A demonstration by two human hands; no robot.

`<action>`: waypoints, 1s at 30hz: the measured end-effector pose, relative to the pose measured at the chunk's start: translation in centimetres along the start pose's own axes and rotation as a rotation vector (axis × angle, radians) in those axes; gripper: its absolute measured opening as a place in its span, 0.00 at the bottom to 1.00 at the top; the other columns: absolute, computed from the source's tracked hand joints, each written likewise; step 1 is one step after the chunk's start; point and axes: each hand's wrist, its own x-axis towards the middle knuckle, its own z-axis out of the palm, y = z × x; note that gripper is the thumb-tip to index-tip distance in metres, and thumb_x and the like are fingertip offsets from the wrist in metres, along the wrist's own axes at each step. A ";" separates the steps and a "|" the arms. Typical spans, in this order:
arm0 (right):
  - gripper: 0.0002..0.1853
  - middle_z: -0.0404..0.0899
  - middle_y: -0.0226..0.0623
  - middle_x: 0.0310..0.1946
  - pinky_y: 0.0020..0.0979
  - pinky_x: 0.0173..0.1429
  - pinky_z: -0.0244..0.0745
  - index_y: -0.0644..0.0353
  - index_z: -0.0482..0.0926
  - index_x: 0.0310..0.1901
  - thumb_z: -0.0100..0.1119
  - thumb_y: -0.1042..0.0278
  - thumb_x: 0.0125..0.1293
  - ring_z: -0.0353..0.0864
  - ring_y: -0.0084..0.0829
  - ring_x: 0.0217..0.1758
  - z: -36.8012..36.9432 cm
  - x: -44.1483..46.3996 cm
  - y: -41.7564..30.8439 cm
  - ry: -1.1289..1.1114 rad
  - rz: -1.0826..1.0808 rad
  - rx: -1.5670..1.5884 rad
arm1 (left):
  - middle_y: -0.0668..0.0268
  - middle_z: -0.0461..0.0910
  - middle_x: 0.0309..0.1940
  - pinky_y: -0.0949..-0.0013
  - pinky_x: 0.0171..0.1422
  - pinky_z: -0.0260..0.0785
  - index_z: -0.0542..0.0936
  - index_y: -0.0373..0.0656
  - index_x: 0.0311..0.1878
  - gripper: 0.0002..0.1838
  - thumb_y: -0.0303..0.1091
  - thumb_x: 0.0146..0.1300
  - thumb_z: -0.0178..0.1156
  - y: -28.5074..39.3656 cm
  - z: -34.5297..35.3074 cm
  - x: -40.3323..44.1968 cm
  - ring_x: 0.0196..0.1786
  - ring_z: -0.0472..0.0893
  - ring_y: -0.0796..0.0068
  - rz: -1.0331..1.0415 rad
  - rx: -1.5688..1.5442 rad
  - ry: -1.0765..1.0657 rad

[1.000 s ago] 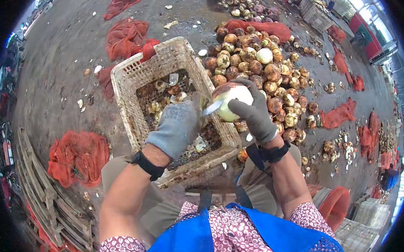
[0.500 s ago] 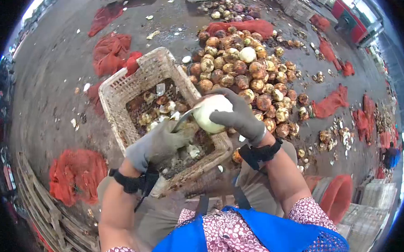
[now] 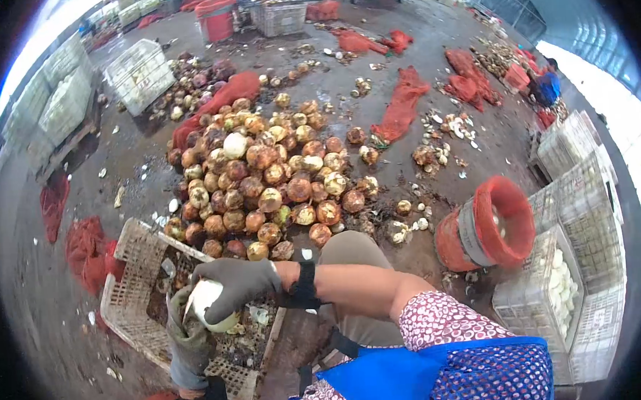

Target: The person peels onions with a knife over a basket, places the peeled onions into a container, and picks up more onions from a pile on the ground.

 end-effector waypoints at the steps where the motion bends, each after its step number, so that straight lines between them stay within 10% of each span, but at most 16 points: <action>1: 0.36 0.82 0.40 0.45 0.34 0.53 0.76 0.65 0.74 0.56 0.75 0.52 0.49 0.80 0.31 0.49 0.2 0.2 0.1 0.013 -0.005 -0.002 | 0.56 0.74 0.60 0.62 0.64 0.70 0.69 0.36 0.65 0.25 0.36 0.68 0.61 -0.8 -0.1 0.1 0.60 0.77 0.66 0.133 0.248 0.057; 4: 0.39 0.83 0.43 0.44 0.34 0.52 0.78 0.65 0.76 0.53 0.78 0.44 0.47 0.81 0.31 0.49 1.1 0.2 -1.4 0.289 0.066 0.145 | 0.55 0.76 0.56 0.62 0.60 0.73 0.72 0.37 0.62 0.20 0.32 0.69 0.58 -0.7 0.6 0.7 0.59 0.78 0.67 0.220 0.263 0.176; 6: 0.39 0.82 0.44 0.44 0.35 0.52 0.78 0.66 0.76 0.53 0.79 0.44 0.47 0.81 0.32 0.48 1.8 2.0 1.7 0.589 0.078 0.108 | 0.53 0.72 0.63 0.63 0.67 0.68 0.65 0.35 0.69 0.23 0.30 0.73 0.49 -1.9 0.3 0.8 0.64 0.74 0.61 -0.073 0.144 0.258; 10: 0.32 0.84 0.34 0.41 0.32 0.51 0.78 0.65 0.77 0.50 0.79 0.52 0.49 0.81 0.26 0.43 2.1 2.2 1.8 0.483 -0.096 0.249 | 0.46 0.78 0.56 0.58 0.63 0.71 0.67 0.34 0.68 0.26 0.19 0.65 0.45 -0.9 1.4 1.7 0.59 0.80 0.51 0.142 0.705 0.302; 18: 0.43 0.78 0.44 0.52 0.35 0.61 0.74 0.64 0.71 0.61 0.80 0.51 0.45 0.78 0.35 0.56 2.4 2.1 1.3 0.445 -0.105 0.108 | 0.50 0.74 0.62 0.60 0.66 0.70 0.66 0.32 0.69 0.27 0.23 0.65 0.50 0.2 -1.1 2.5 0.63 0.76 0.54 0.182 0.507 0.132; 21: 0.32 0.82 0.41 0.46 0.36 0.56 0.76 0.60 0.78 0.52 0.80 0.55 0.47 0.81 0.32 0.50 2.9 0.9 0.3 0.493 -0.328 -0.160 | 0.59 0.75 0.57 0.60 0.67 0.69 0.74 0.34 0.63 0.26 0.23 0.59 0.56 -1.0 -1.5 1.6 0.62 0.75 0.62 0.063 0.045 0.262; 23: 0.40 0.80 0.40 0.51 0.35 0.59 0.76 0.60 0.73 0.60 0.79 0.52 0.48 0.79 0.32 0.54 2.3 2.0 3.6 0.304 -0.186 0.249 | 0.59 0.78 0.47 0.62 0.55 0.70 0.78 0.37 0.53 0.18 0.24 0.58 0.55 -2.0 -3.5 0.2 0.52 0.76 0.64 0.270 0.802 0.236; 30: 0.48 0.77 0.36 0.57 0.35 0.67 0.70 0.60 0.68 0.68 0.77 0.56 0.42 0.77 0.32 0.60 -0.6 -0.3 -1.4 0.105 -0.076 0.466 | 0.65 0.77 0.21 0.76 0.18 0.63 0.78 0.36 0.41 0.10 0.33 0.69 0.53 -1.3 -4.5 0.4 0.17 0.73 0.78 -0.255 -0.058 0.408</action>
